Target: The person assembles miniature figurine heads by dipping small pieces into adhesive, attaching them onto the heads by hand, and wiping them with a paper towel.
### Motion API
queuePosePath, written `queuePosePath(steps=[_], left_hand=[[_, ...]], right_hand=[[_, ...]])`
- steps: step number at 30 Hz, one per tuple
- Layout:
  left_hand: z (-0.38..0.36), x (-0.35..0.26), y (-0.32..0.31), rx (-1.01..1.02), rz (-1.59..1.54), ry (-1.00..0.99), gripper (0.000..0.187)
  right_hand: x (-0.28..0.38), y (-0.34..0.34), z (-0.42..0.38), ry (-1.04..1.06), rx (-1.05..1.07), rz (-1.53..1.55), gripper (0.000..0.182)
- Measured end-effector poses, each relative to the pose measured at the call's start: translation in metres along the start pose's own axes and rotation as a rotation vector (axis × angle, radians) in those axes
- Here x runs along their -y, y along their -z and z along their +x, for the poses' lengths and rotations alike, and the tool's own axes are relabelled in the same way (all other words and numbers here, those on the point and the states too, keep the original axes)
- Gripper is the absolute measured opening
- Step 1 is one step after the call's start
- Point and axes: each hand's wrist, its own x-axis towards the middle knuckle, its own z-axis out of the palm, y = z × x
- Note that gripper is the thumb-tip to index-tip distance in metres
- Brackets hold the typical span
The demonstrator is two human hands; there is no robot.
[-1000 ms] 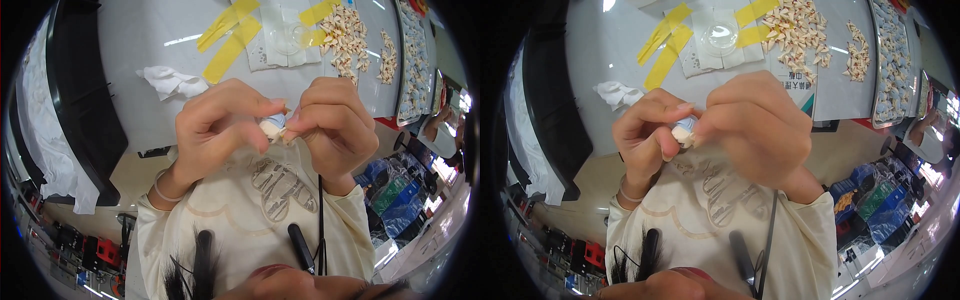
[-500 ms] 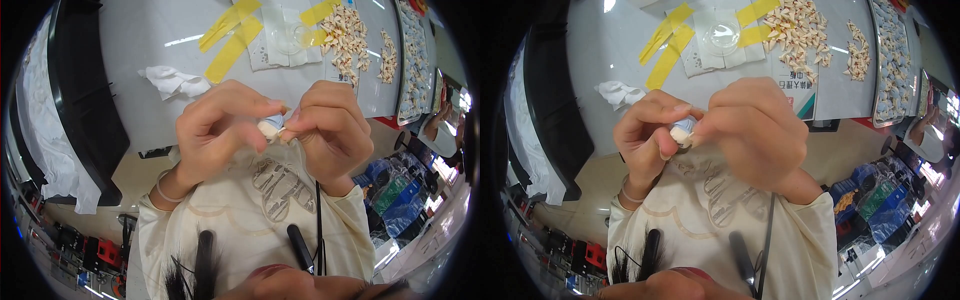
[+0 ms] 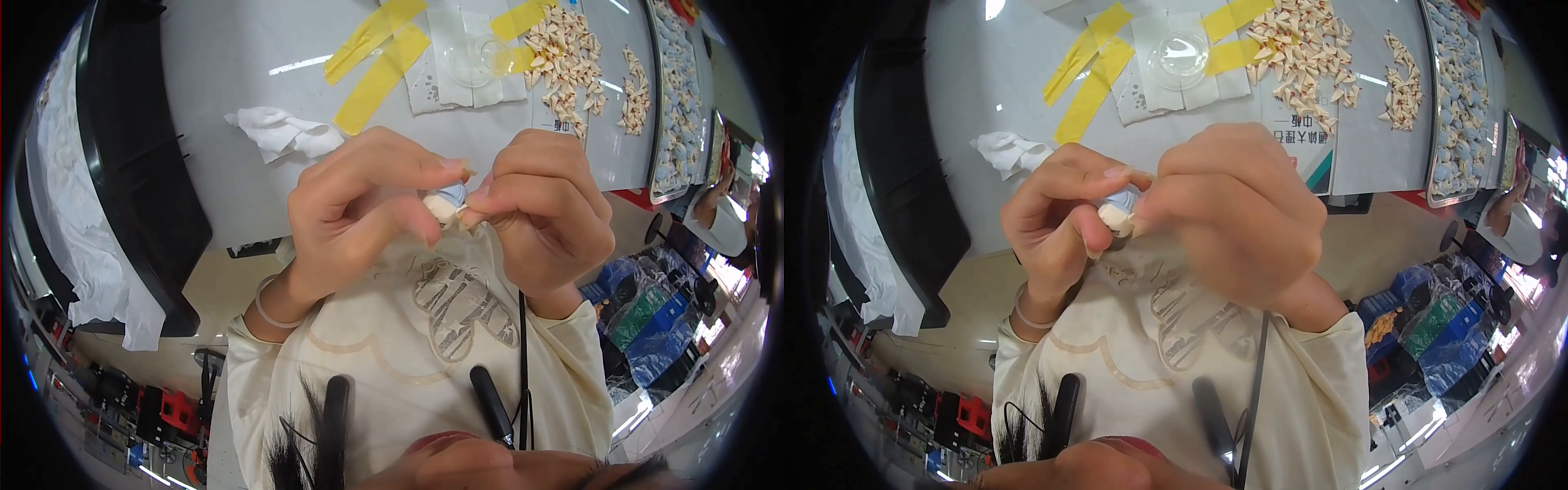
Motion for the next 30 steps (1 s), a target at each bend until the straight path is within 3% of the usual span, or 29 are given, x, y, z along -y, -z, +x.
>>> queuePosePath(steps=[8, 15, 17, 19, 21, 22, 24, 25, 30], left_hand=[[-0.002, 0.004, 0.002, 0.032, -0.015, -0.025, 0.025], [0.004, 0.007, -0.002, 0.049, -0.285, -0.040, 0.028], [0.006, 0.008, -0.001, 0.045, -0.346, -0.024, 0.029], [0.008, 0.011, 0.002, 0.064, -0.348, -0.081, 0.028], [0.009, 0.009, 0.005, 0.072, -0.332, -0.063, 0.027], [0.011, 0.008, 0.005, 0.083, -0.317, -0.044, 0.027], [0.012, 0.005, 0.004, 0.066, -0.330, -0.023, 0.027], [0.012, 0.003, 0.003, 0.049, -0.344, 0.001, 0.027], [0.012, 0.000, 0.002, 0.049, -0.358, 0.009, 0.027]], right_hand=[[-0.002, 0.001, 0.000, 0.009, 0.007, 0.017, 0.021], [-0.005, 0.008, 0.006, -0.060, 0.046, 0.163, 0.023], [-0.014, 0.029, 0.008, -0.057, -0.006, 0.004, 0.021], [-0.030, 0.053, 0.008, -0.161, -0.257, -0.036, 0.024], [-0.047, 0.083, 0.011, -0.330, -0.389, -0.341, 0.023], [-0.054, 0.094, 0.012, -0.327, -0.389, -0.342, 0.023], [-0.067, 0.111, 0.013, -0.316, -0.185, -0.885, 0.025], [-0.075, 0.118, 0.009, -0.313, -0.117, -0.960, 0.026], [-0.087, 0.116, 0.003, -0.425, -0.078, -0.877, 0.024]])
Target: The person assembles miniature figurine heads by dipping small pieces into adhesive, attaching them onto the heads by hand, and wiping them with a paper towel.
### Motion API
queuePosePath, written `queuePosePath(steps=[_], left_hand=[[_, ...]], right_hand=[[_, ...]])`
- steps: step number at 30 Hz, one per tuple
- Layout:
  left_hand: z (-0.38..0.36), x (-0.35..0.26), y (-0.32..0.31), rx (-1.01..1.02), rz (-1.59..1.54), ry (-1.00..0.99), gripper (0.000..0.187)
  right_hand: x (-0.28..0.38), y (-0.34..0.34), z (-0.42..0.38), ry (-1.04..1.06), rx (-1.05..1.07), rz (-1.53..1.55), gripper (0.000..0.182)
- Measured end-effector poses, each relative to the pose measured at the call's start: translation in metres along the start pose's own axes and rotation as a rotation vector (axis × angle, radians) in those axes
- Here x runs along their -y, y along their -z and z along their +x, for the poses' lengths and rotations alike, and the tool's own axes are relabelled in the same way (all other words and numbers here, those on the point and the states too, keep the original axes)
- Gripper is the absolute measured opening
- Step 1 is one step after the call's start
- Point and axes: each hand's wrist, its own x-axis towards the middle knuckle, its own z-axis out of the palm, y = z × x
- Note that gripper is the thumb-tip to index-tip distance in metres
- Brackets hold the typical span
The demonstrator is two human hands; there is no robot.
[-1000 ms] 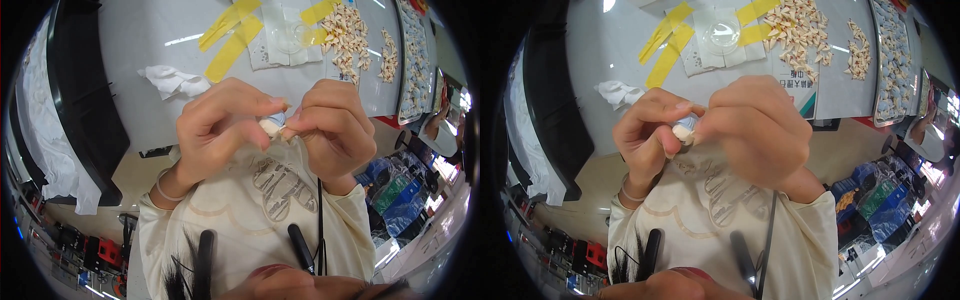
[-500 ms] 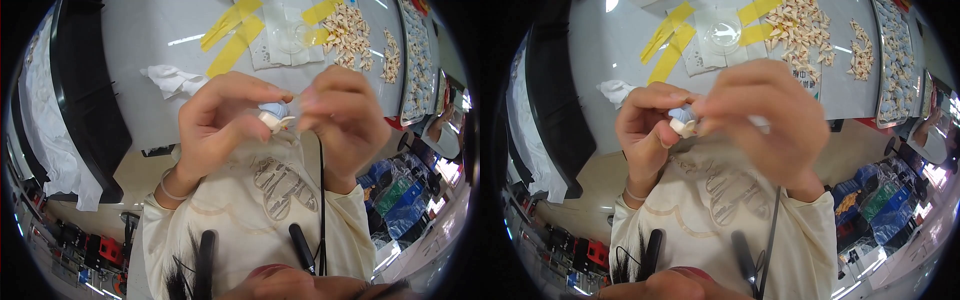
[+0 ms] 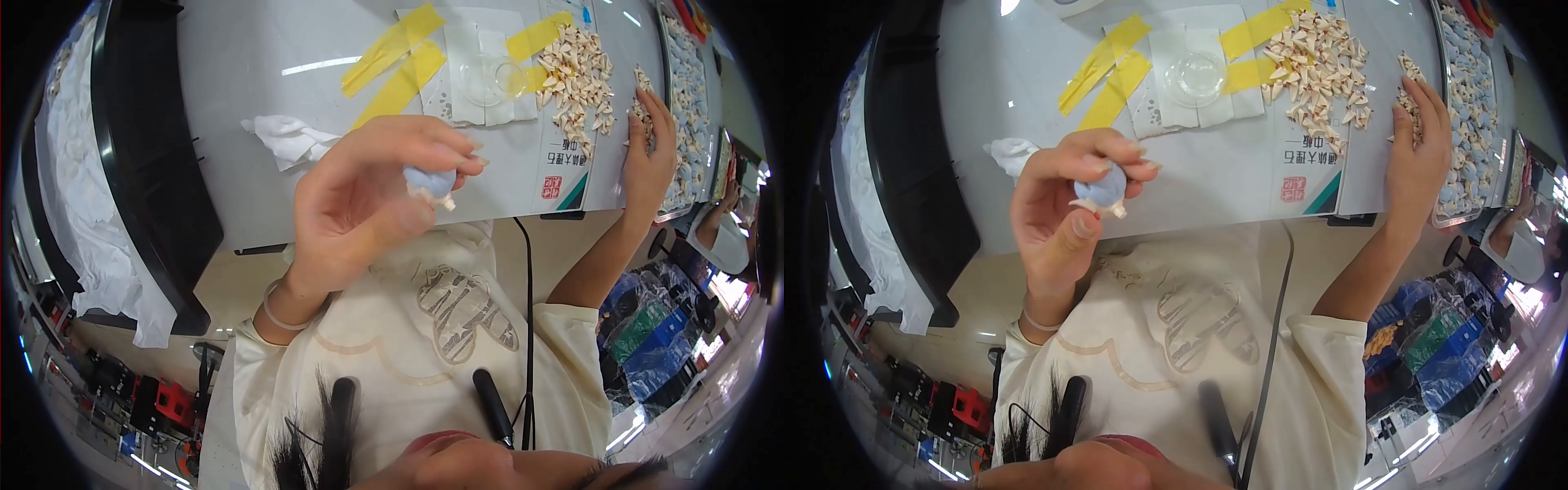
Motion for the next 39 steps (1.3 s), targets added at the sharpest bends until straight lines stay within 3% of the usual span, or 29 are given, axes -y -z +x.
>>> queuePosePath(steps=[10, 13, 20, 28, 31, 33, 39], left_hand=[[0.001, 0.009, -0.001, -0.020, 0.102, -0.130, 0.025], [0.001, 0.010, -0.001, -0.022, 0.116, -0.139, 0.024], [-0.005, 0.003, 0.002, -0.006, 0.124, -0.168, 0.022], [-0.002, 0.001, -0.007, -0.083, 0.141, -0.046, 0.020], [-0.002, 0.001, -0.007, -0.071, 0.146, -0.034, 0.021], [-0.002, 0.002, -0.007, -0.068, 0.141, -0.034, 0.021], [-0.005, 0.000, -0.011, -0.096, 0.115, -0.002, 0.021]], right_hand=[[-0.006, 0.001, 0.008, -0.112, -0.073, 0.072, 0.011], [-0.012, 0.000, 0.011, 0.046, -0.174, 0.005, 0.011], [-0.003, 0.006, 0.009, -0.017, -0.247, 0.104, 0.009], [-0.017, 0.018, 0.007, -0.080, -0.306, 0.244, 0.010], [-0.015, 0.024, 0.004, -0.043, -0.281, 0.314, 0.010], [-0.009, 0.028, -0.001, -0.184, -0.281, 0.510, 0.012], [0.000, 0.036, -0.016, -0.269, -0.148, 0.823, 0.013]])
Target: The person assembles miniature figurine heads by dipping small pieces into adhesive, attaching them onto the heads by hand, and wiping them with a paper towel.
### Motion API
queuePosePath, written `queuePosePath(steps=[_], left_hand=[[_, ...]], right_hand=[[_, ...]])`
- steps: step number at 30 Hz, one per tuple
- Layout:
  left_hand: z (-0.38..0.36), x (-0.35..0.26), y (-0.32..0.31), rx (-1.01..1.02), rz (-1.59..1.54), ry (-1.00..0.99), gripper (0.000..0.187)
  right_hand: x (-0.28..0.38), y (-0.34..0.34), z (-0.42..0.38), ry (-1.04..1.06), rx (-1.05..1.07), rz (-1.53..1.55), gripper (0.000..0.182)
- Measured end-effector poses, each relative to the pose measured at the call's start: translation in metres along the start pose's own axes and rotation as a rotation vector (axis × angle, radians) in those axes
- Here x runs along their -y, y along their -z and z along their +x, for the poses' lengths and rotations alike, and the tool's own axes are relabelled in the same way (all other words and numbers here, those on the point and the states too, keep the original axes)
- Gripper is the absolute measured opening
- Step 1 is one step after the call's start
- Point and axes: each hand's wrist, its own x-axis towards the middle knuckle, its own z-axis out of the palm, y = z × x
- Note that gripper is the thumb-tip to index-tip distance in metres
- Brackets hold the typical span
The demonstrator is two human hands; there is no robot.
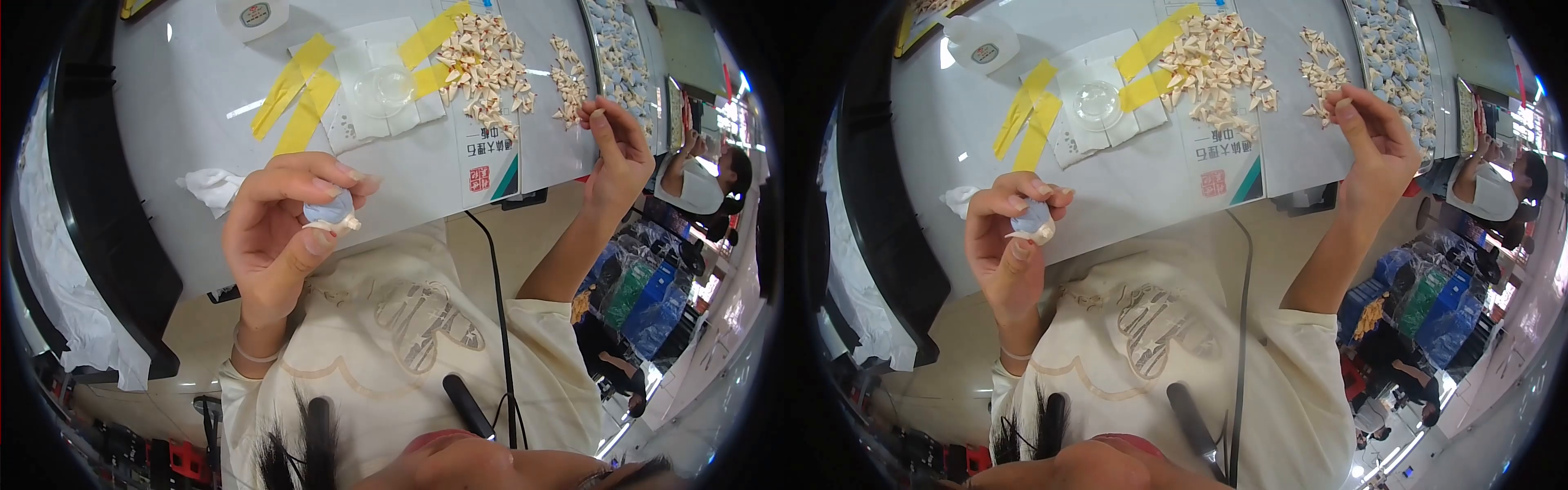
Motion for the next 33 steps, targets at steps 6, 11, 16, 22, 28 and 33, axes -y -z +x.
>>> queuePosePath(steps=[6, 11, 16, 22, 28, 33], left_hand=[[0.002, -0.003, 0.005, 0.002, -0.109, 0.084, 0.027], [-0.001, 0.005, 0.012, 0.066, -0.051, -0.017, 0.033], [-0.001, 0.007, 0.014, 0.100, -0.052, -0.053, 0.035], [0.003, 0.002, 0.012, 0.080, -0.217, 0.060, 0.031], [0.001, -0.003, 0.015, 0.085, -0.425, 0.163, 0.034], [0.004, 0.003, 0.021, 0.150, -0.219, 0.037, 0.033]], right_hand=[[0.008, -0.019, -0.016, -0.089, 0.195, 0.264, 0.014], [0.002, -0.029, -0.016, -0.004, 0.342, 0.308, 0.016], [0.012, -0.045, -0.019, -0.144, 0.462, 0.459, 0.016], [0.025, -0.067, -0.018, -0.193, 0.522, 0.415, 0.014], [0.036, -0.081, -0.009, -0.127, 0.555, 0.263, 0.013], [0.030, -0.065, 0.001, -0.055, 0.336, 0.019, 0.014]])
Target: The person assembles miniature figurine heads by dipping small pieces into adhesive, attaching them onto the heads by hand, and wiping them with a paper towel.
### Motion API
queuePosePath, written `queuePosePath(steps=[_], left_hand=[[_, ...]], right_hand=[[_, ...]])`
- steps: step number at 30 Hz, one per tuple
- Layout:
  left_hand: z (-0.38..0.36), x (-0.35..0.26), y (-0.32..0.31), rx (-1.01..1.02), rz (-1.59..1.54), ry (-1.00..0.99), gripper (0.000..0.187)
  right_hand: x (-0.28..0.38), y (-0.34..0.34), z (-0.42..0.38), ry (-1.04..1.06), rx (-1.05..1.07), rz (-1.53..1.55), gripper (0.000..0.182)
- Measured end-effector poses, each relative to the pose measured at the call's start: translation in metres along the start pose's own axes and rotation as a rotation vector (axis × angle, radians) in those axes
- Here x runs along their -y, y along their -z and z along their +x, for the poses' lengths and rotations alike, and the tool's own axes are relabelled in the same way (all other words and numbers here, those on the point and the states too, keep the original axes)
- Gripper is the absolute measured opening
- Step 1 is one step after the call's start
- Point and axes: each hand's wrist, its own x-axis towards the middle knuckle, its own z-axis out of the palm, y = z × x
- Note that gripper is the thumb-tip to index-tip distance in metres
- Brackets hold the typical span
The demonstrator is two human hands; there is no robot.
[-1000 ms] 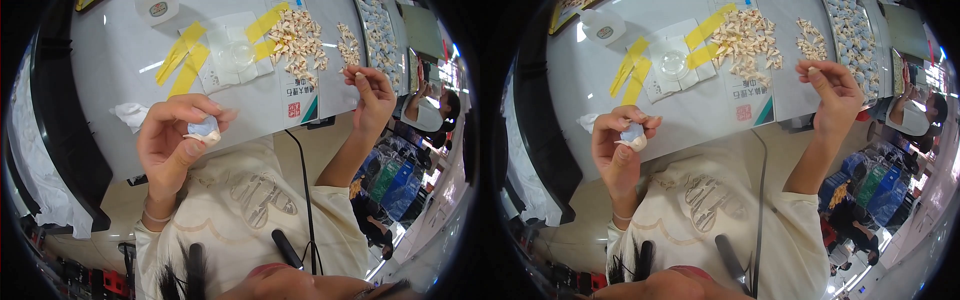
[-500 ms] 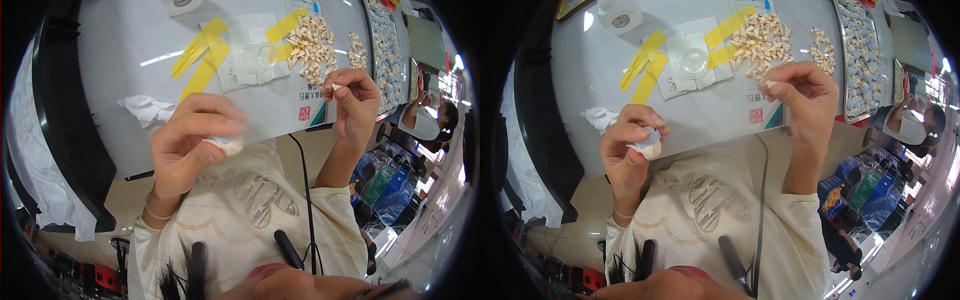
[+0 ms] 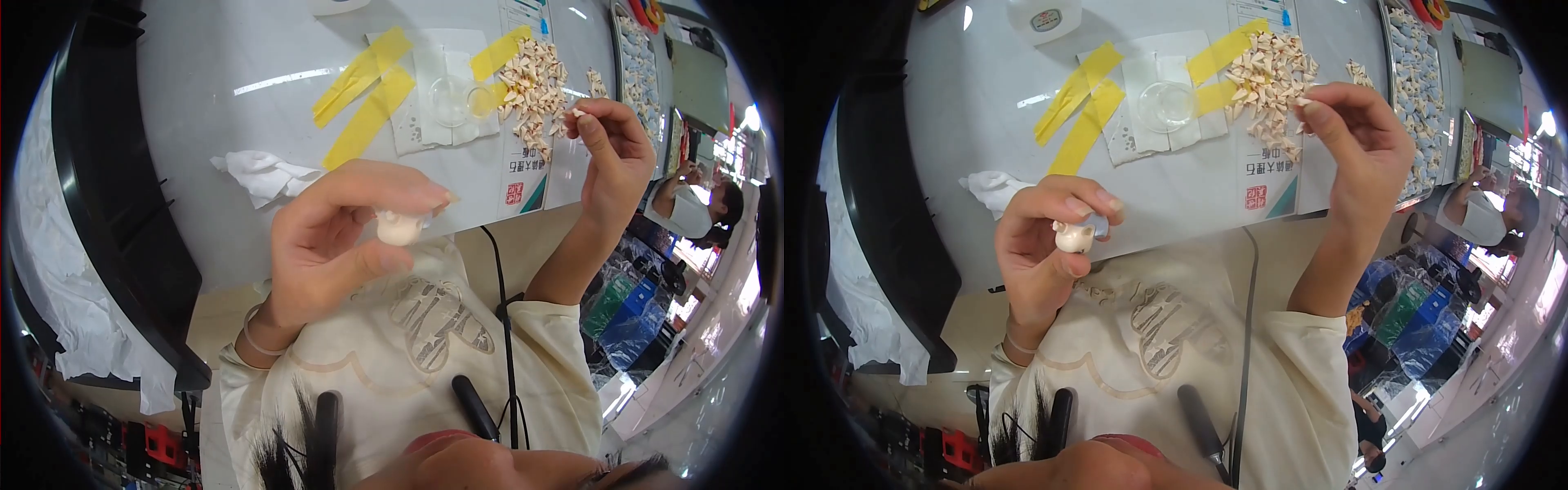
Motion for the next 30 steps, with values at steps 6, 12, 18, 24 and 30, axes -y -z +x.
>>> queuePosePath(steps=[6, 12, 18, 24, 30], left_hand=[[0.003, -0.001, -0.004, 0.000, -0.015, 0.037, 0.032], [0.002, -0.001, -0.005, -0.042, -0.010, 0.054, 0.030], [0.002, 0.001, -0.006, -0.043, 0.037, 0.035, 0.028], [0.002, 0.002, -0.009, -0.060, 0.082, 0.043, 0.028], [0.000, 0.001, -0.009, -0.070, 0.106, 0.039, 0.028]], right_hand=[[-0.025, 0.035, 0.006, -0.023, -0.212, -0.364, 0.013], [-0.037, 0.046, 0.006, 0.038, -0.306, -0.697, 0.014], [-0.019, 0.040, -0.007, 0.128, 0.111, -0.616, 0.016], [-0.016, 0.021, -0.005, 0.196, 0.195, -0.684, 0.013], [-0.014, 0.017, -0.004, 0.221, 0.205, -0.741, 0.010]])
